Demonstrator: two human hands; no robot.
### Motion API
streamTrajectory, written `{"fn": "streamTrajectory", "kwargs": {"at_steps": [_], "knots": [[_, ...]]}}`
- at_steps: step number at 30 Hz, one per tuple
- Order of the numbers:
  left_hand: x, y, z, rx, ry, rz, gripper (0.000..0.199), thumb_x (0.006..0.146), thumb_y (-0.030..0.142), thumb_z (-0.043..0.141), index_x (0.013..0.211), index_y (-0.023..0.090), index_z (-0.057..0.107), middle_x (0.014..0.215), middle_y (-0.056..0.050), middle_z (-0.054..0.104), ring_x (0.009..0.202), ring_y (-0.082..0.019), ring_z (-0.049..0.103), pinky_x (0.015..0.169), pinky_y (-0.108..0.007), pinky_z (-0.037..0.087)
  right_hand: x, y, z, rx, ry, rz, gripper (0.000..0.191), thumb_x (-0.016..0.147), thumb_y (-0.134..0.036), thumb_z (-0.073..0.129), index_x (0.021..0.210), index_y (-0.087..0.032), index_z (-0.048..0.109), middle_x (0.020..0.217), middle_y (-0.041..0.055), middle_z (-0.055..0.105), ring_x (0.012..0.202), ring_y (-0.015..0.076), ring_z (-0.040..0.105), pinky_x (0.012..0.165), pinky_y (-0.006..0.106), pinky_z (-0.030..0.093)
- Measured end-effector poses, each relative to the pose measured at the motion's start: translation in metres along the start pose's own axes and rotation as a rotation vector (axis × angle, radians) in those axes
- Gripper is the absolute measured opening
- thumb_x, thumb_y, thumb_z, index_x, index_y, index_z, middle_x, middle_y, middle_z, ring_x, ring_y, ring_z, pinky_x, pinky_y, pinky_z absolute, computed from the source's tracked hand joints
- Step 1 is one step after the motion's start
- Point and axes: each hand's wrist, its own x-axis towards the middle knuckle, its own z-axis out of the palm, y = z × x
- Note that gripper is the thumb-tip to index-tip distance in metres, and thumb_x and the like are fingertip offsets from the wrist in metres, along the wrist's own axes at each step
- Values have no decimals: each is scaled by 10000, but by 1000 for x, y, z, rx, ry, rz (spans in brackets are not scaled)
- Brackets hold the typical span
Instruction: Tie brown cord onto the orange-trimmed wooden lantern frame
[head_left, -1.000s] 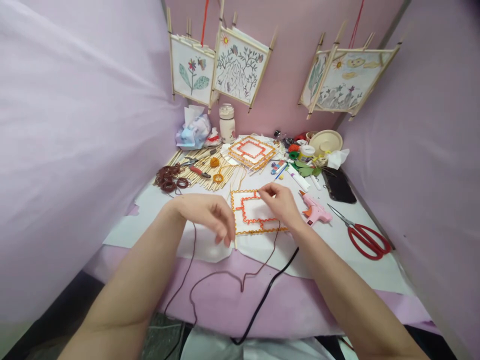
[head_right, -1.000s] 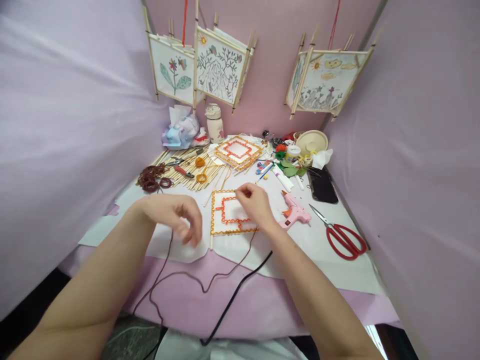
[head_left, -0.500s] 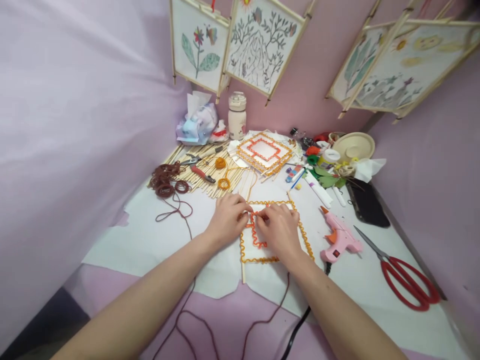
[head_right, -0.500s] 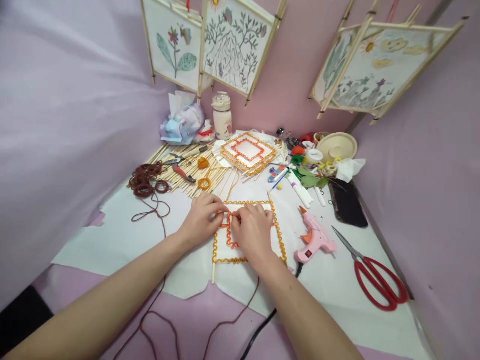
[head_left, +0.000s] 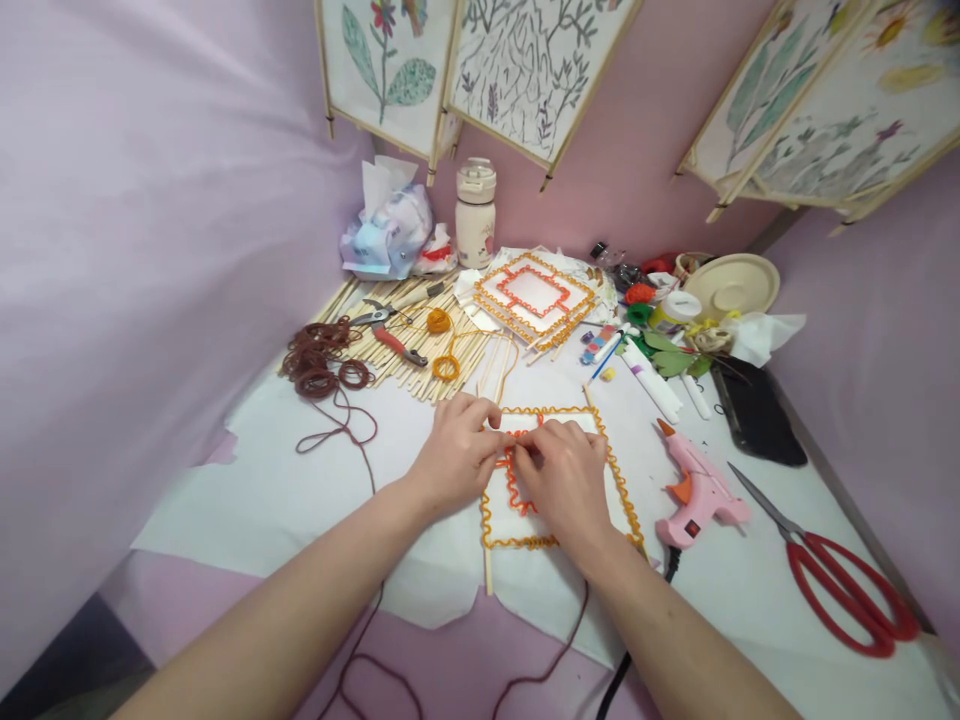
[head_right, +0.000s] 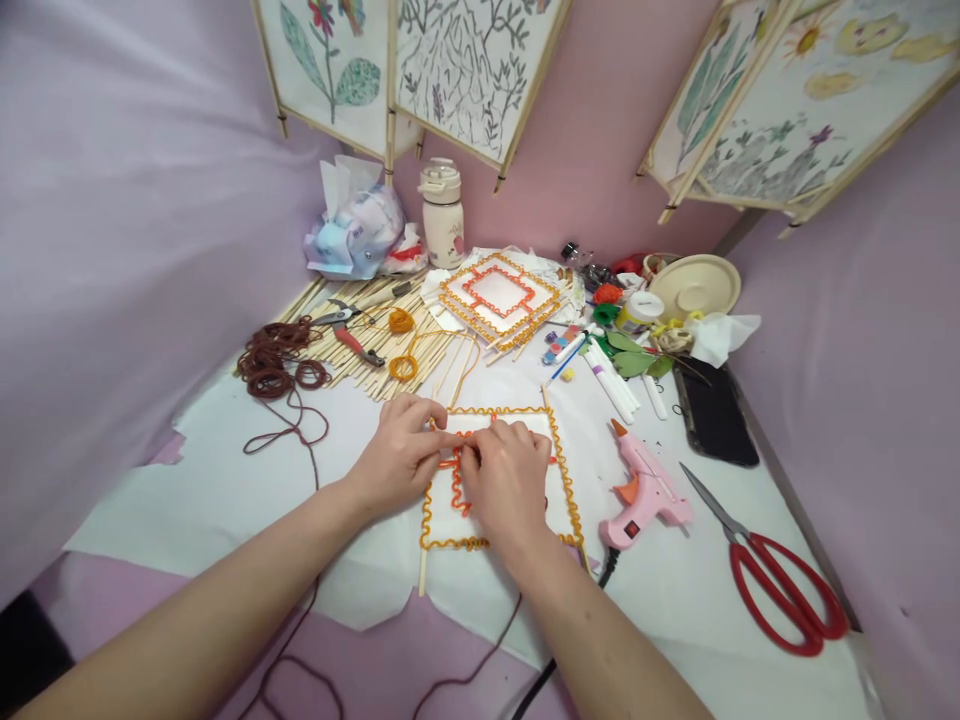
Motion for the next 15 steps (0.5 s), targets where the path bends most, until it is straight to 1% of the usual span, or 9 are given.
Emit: {"fn": "streamTrajectory", "kwargs": {"at_steps": [4, 10, 15], "knots": [[0, 3, -1, 38, -40, 4, 255, 864, 145, 493, 913, 232, 728, 989, -78, 576, 969, -241, 427, 821, -422, 342, -1, 0, -1, 15, -30, 10, 136, 867, -244, 565, 809, -243, 688, 841, 21, 666, 866, 208, 549, 754, 356, 255], [1, 3, 0, 82, -80, 19, 240, 861, 163, 503, 969, 228, 708, 1025, -87, 572, 980, -249, 428, 835, -432, 343, -5, 0, -10, 26, -65, 25, 99, 844, -253, 586, 838, -246, 685, 867, 21, 667, 895, 219, 552, 773, 356, 267], [0, 3, 0, 116, -97, 36, 226, 863, 165, 507, 960, 224, 703, 1041, -89, 574, 995, -254, 427, 846, -441, 337, -11, 1, -20, 41, -133, 39, 96, 835, -230, 596, 809, -253, 685, 860, 19, 660, 934, 229, 544, 775, 362, 271]]}}
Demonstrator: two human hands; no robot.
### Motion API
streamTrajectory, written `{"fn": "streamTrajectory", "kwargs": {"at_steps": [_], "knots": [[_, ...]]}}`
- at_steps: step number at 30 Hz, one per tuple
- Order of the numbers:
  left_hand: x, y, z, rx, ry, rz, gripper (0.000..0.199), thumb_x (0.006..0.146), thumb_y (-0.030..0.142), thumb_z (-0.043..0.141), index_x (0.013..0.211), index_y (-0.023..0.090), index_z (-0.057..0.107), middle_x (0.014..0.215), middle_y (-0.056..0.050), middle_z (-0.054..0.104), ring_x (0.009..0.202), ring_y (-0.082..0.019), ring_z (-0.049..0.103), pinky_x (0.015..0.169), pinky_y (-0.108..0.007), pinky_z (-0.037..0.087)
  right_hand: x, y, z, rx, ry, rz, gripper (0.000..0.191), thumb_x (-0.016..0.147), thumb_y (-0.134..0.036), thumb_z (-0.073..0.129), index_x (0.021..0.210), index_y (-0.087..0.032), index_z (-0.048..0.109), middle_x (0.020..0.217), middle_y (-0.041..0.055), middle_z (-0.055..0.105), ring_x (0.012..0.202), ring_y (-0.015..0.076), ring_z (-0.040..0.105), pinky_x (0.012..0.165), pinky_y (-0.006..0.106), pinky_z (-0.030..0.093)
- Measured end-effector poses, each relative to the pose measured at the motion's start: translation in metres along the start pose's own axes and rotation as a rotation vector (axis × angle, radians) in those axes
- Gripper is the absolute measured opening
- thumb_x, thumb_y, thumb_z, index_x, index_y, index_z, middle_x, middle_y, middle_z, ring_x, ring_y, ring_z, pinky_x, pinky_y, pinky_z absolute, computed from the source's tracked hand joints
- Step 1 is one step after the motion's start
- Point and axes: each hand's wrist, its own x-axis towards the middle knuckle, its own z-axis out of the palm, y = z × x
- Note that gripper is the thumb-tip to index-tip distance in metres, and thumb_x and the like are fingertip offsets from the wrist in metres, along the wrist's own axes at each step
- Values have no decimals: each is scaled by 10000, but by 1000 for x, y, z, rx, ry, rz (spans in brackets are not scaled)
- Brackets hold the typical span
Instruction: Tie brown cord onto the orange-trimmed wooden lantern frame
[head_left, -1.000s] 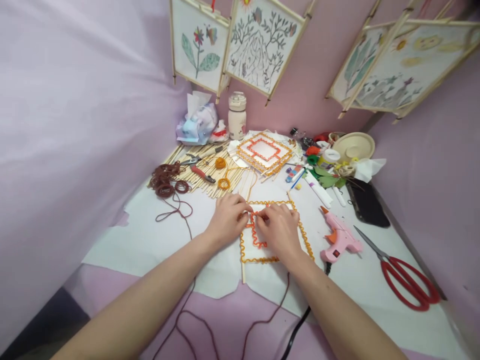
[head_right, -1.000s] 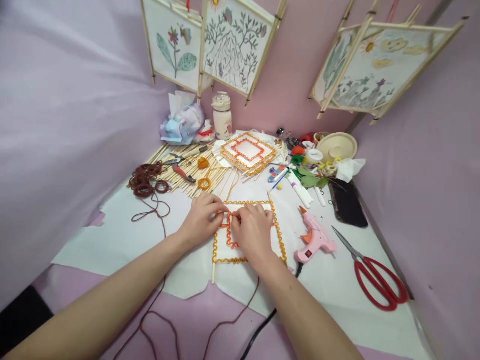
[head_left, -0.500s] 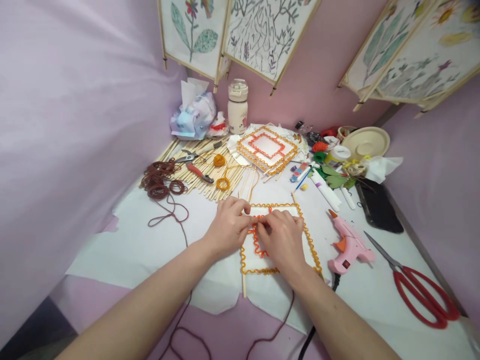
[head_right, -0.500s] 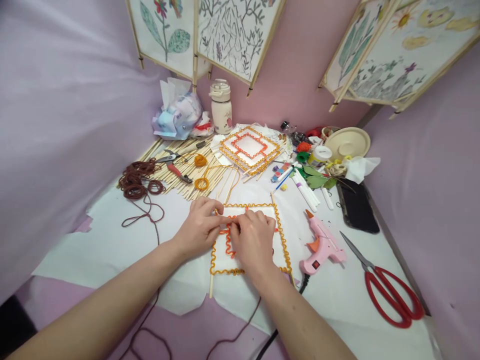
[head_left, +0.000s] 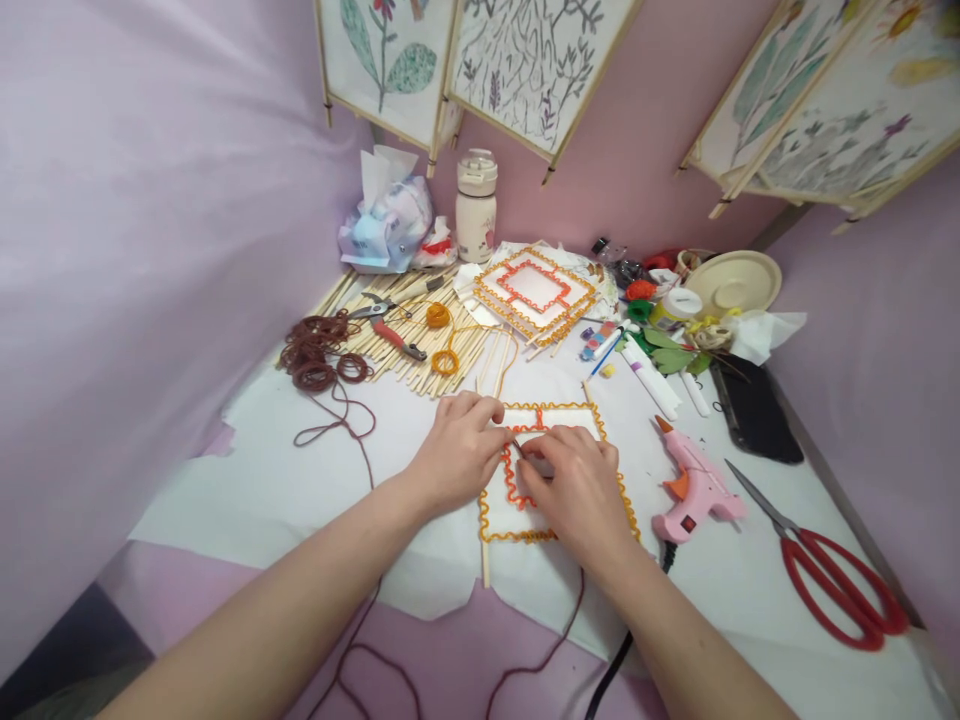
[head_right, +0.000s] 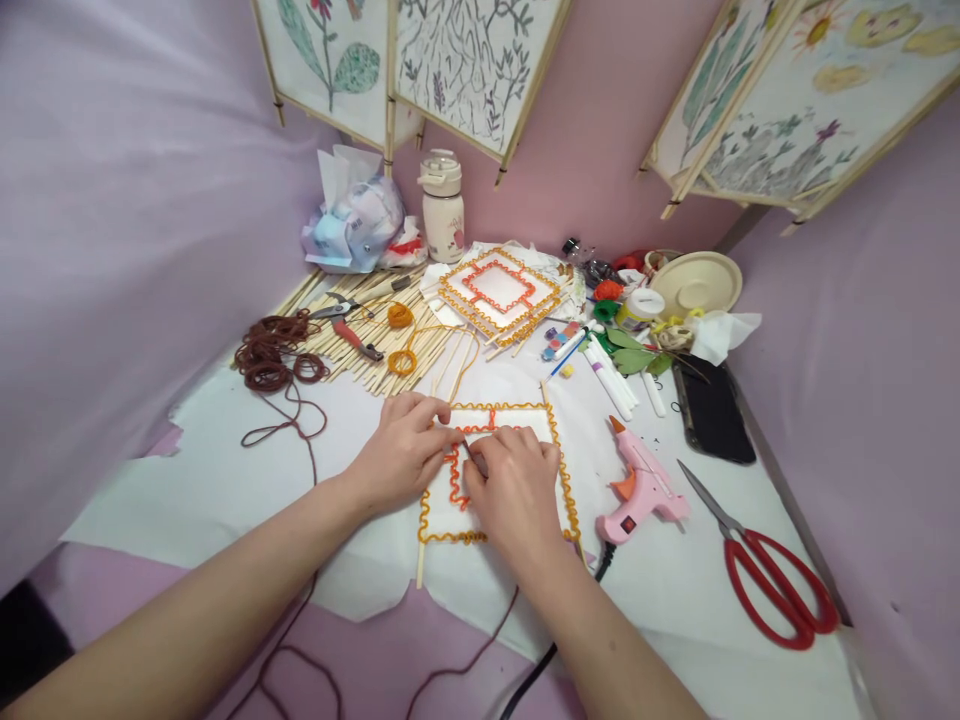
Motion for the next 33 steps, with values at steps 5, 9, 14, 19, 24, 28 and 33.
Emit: {"fn": "streamTrajectory", "kwargs": {"at_steps": [5, 9, 14, 19, 24, 28, 33], "knots": [[0, 0, -1, 10, -1, 0, 223, 873, 178, 507, 955, 227, 709, 1040, -86, 578, 1003, -256, 429, 851, -439, 331, -12, 11, -5, 98, -32, -56, 105, 858, -244, 599, 819, -279, 690, 853, -1, 651, 928, 210, 532, 788, 360, 276], [1, 0, 0, 12, -6, -2, 219, 868, 177, 516, 947, 230, 713, 1037, -86, 578, 1003, -257, 428, 851, -436, 330, -19, 21, -7, 105, 52, -60, 87, 858, -248, 604, 882, -276, 682, 889, 4, 652, 923, 207, 528, 790, 363, 284], [2, 0, 0, 17, -11, 11, 210, 866, 179, 518, 941, 229, 707, 1039, -85, 571, 1002, -256, 428, 853, -434, 329, -18, 22, -7, 40, 98, -77, 144, 856, -268, 607, 986, -247, 666, 975, 34, 659, 967, 228, 528, 809, 382, 288], [2, -1, -1, 8, -1, 9, 197, 873, 187, 522, 939, 224, 704, 1030, -82, 571, 995, -250, 430, 852, -426, 332, -11, 14, -4, -31, 27, -99, 156, 860, -294, 620, 1002, -254, 670, 983, 38, 654, 976, 238, 509, 805, 384, 283], [2, -2, 0, -6, 21, 19, 201, 873, 174, 519, 940, 217, 703, 1019, -84, 570, 985, -249, 427, 846, -427, 332, -4, 11, 4, -64, 20, -92, 57, 862, -239, 623, 844, -236, 677, 881, 16, 655, 944, 222, 518, 802, 376, 273], [1, -2, 1, -16, 28, 20, 202, 871, 172, 526, 958, 219, 702, 1021, -85, 570, 988, -249, 425, 844, -425, 332, -1, 7, 8, -34, 20, -76, 125, 873, -214, 604, 760, -226, 655, 811, 1, 647, 896, 208, 527, 787, 367, 266], [0, -2, 1, -4, 42, 29, 188, 886, 191, 524, 944, 212, 701, 1028, -83, 576, 985, -244, 431, 834, -417, 331, 0, 2, 11, 52, -2, -47, 115, 859, -188, 612, 753, -222, 641, 801, -6, 641, 887, 205, 522, 770, 355, 265]]}}
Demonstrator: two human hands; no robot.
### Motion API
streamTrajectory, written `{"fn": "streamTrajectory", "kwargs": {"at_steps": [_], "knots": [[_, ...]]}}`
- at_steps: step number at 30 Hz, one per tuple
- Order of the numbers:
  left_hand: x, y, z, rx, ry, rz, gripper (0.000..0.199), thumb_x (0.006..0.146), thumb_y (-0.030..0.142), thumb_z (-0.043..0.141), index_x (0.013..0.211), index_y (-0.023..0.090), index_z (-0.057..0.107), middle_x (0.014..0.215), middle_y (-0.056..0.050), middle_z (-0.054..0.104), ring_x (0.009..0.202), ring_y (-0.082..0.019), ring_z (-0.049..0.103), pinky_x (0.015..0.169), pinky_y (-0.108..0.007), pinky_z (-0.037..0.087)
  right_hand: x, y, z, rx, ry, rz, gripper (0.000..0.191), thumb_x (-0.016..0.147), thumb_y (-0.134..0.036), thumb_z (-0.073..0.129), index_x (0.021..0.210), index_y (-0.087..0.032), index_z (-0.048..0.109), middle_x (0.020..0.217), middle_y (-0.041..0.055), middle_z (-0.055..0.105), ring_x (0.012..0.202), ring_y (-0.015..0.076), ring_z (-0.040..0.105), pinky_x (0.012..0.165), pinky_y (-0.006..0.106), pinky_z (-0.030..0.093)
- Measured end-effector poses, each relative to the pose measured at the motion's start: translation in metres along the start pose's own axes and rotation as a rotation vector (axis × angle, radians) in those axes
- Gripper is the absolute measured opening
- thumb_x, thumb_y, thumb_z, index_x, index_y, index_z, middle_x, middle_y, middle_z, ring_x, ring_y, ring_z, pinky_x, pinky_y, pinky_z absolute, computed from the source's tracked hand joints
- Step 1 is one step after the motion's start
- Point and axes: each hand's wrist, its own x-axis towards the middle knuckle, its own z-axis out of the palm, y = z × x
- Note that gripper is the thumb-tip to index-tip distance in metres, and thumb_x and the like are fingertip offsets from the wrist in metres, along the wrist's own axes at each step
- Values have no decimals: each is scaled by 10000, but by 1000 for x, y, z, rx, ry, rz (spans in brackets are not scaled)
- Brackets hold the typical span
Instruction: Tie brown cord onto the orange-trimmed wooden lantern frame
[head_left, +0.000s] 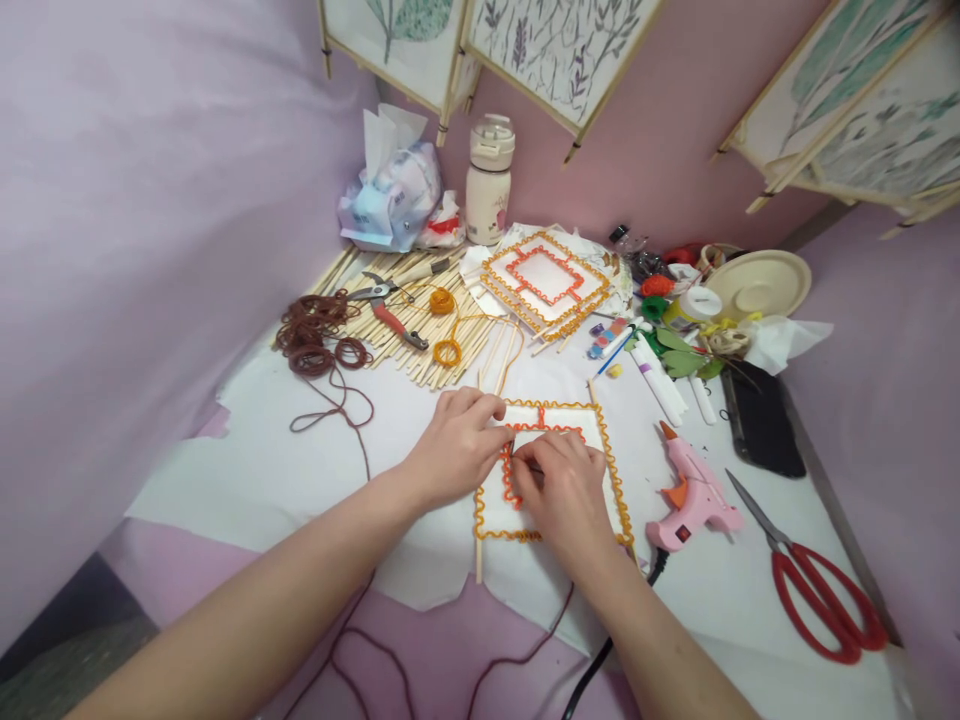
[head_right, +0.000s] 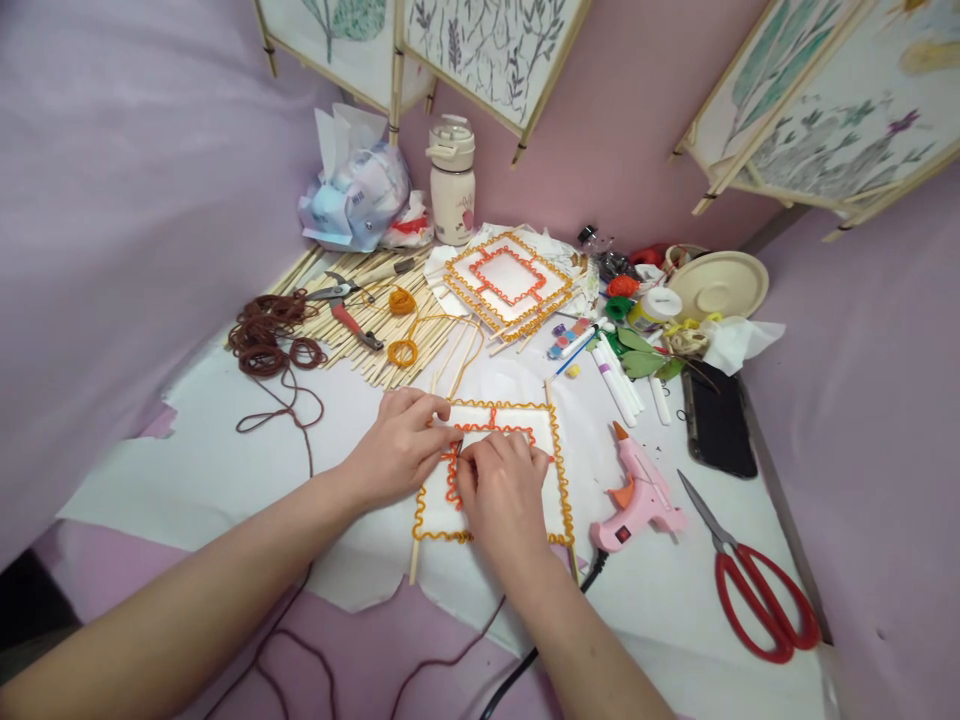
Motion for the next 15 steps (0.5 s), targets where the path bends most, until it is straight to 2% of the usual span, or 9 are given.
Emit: {"fn": "streamTrajectory", "kwargs": {"at_steps": [10, 15], "knots": [[0, 0, 2, 39, 10, 9, 170, 889, 201, 533, 923, 214, 699, 1035, -81, 581, 983, -239, 431, 833, -413, 332, -6, 1, -6, 11, -59, -78, 73, 869, -210, 613, 823, -238, 663, 850, 2, 647, 899, 215, 506, 769, 361, 266], [-1, -1, 3, 44, 2, 4, 170, 884, 191, 541, 937, 226, 698, 1052, -80, 572, 1004, -244, 430, 837, -414, 330, -12, 9, -15, 39, 35, -77, 60, 861, -206, 620, 874, -246, 664, 889, -3, 653, 918, 207, 522, 784, 360, 277]]}}
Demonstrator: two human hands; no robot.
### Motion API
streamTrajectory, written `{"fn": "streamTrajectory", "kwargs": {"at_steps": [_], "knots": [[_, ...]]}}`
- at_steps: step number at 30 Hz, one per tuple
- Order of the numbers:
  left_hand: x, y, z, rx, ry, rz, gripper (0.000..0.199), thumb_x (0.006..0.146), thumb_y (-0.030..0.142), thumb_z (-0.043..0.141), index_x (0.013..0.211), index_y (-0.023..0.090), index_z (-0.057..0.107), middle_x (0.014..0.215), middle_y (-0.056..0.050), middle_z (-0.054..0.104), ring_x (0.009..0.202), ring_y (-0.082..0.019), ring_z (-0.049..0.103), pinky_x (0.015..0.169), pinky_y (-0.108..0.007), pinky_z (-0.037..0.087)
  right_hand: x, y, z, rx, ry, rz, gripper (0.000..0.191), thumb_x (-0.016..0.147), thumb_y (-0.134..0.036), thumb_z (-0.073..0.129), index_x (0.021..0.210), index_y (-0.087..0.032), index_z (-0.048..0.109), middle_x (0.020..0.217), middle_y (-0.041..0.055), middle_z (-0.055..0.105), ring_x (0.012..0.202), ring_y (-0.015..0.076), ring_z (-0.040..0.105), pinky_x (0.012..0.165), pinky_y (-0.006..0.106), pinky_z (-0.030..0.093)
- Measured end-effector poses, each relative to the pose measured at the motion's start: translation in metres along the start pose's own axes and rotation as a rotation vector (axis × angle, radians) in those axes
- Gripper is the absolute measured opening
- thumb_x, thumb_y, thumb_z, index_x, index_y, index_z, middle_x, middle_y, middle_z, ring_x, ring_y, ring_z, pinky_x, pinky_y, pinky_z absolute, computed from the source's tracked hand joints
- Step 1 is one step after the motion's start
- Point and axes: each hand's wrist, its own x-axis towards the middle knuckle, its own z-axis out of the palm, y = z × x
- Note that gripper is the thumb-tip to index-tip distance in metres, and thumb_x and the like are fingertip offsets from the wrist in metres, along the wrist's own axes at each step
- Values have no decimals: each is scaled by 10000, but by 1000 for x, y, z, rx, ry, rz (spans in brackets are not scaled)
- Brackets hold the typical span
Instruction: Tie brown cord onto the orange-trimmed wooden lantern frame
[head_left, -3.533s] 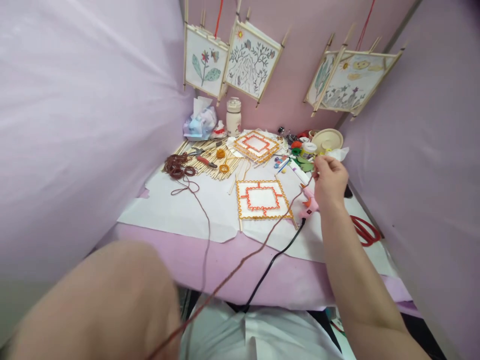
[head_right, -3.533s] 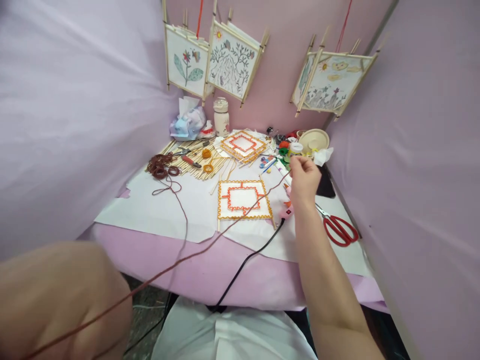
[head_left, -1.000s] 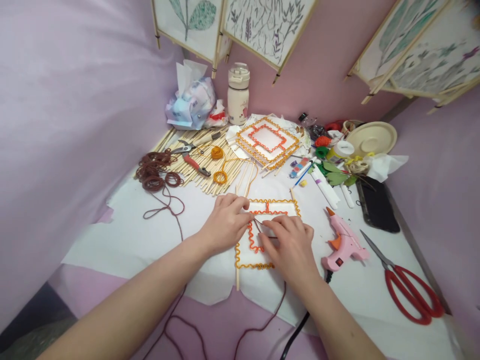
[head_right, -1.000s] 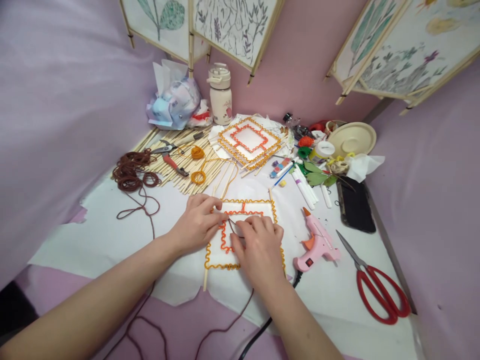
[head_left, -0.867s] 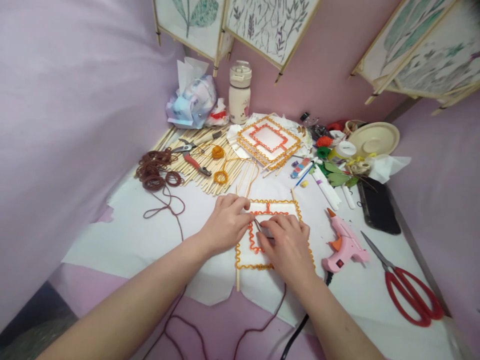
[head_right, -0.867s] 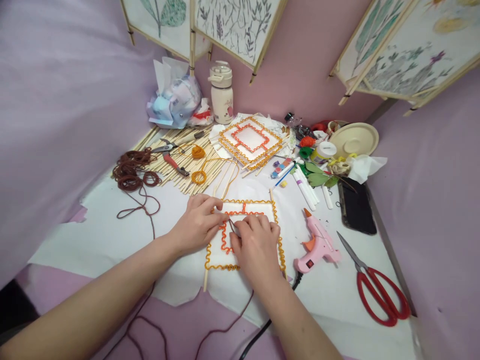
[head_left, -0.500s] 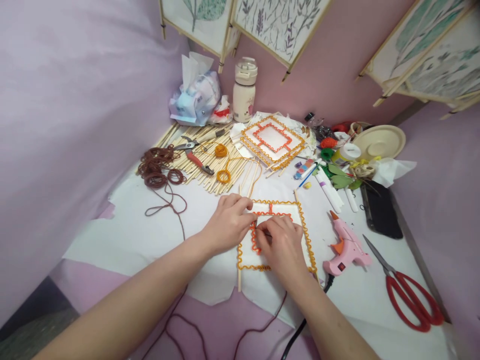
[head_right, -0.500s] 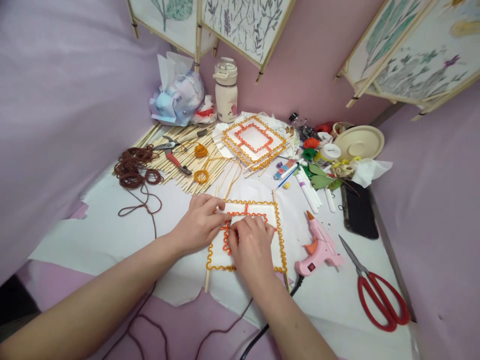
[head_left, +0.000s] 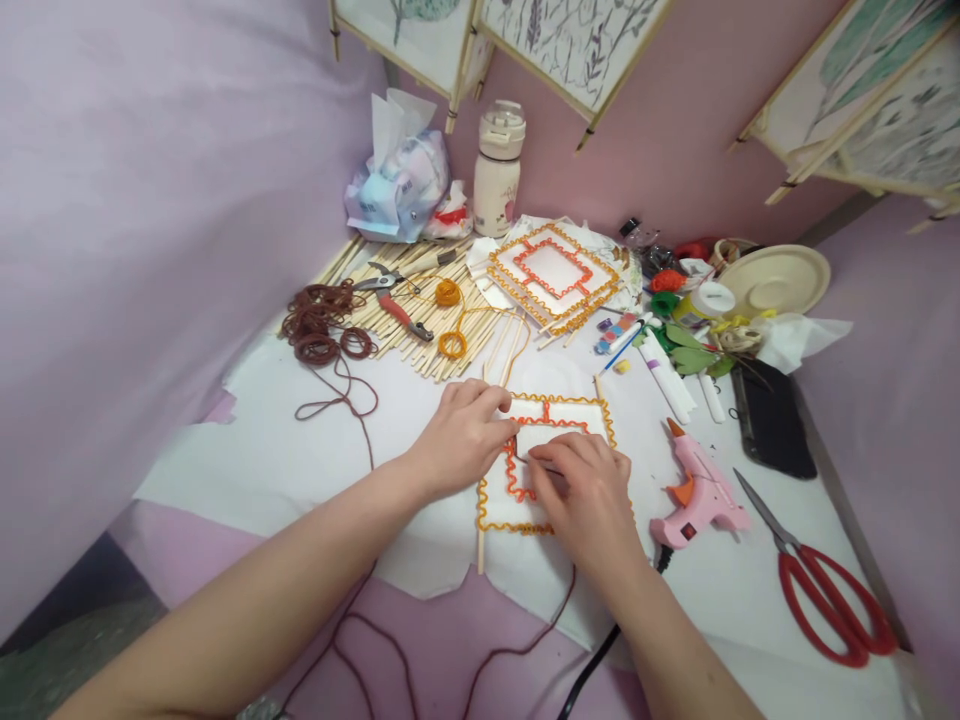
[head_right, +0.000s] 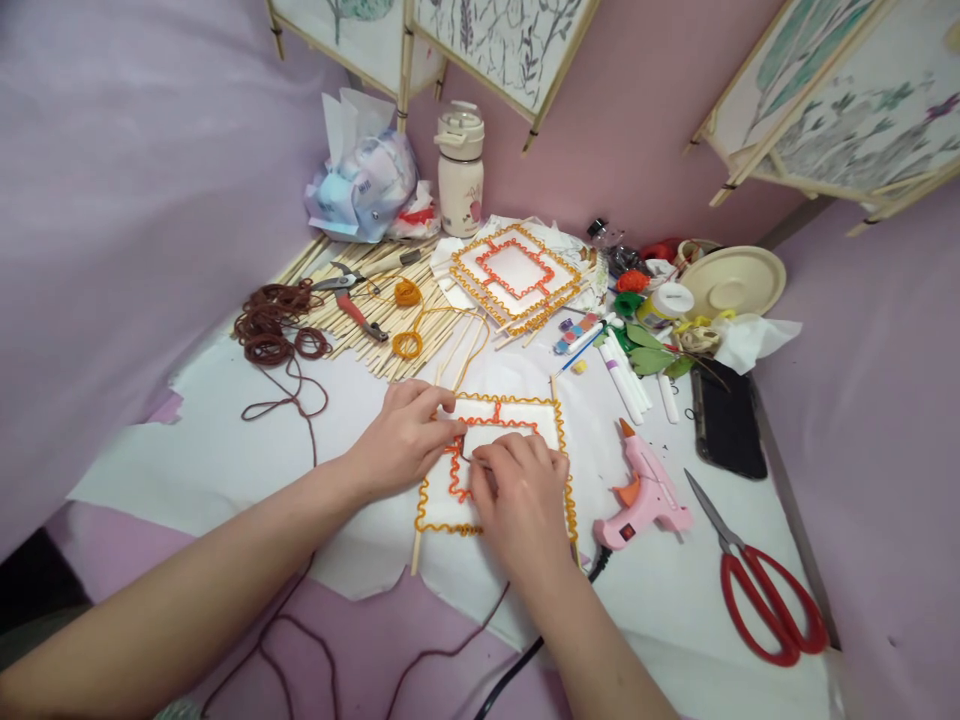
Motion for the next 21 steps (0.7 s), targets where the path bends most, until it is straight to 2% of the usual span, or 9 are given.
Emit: {"fn": "streamTrajectory", "kwargs": {"at_steps": [4, 13, 21], "knots": [[0, 0, 1, 3, -5, 1, 162, 883, 198, 548, 938, 226, 698, 1059, -80, 569, 1007, -245, 431, 834, -412, 329, 0, 3, -4, -30, 56, 21, 54, 855, -207, 629, 882, -237, 665, 917, 7, 658, 904, 206, 525, 767, 358, 274], [0, -1, 1, -2, -8, 0, 175, 896, 204, 526, 933, 223, 697, 1060, -82, 567, 1009, -244, 429, 829, -407, 330, 7, -12, 5, -89, 26, -34, 60, 848, -220, 667, 812, -251, 705, 821, -4, 671, 888, 199, 514, 774, 366, 257], [0, 0, 1, -58, 11, -20, 206, 892, 180, 507, 957, 219, 698, 1034, -86, 576, 992, -240, 427, 828, -408, 342, 9, -10, 16, -194, 35, -70, 100, 855, -226, 642, 762, -222, 678, 809, 11, 668, 872, 204, 500, 768, 376, 240]]}}
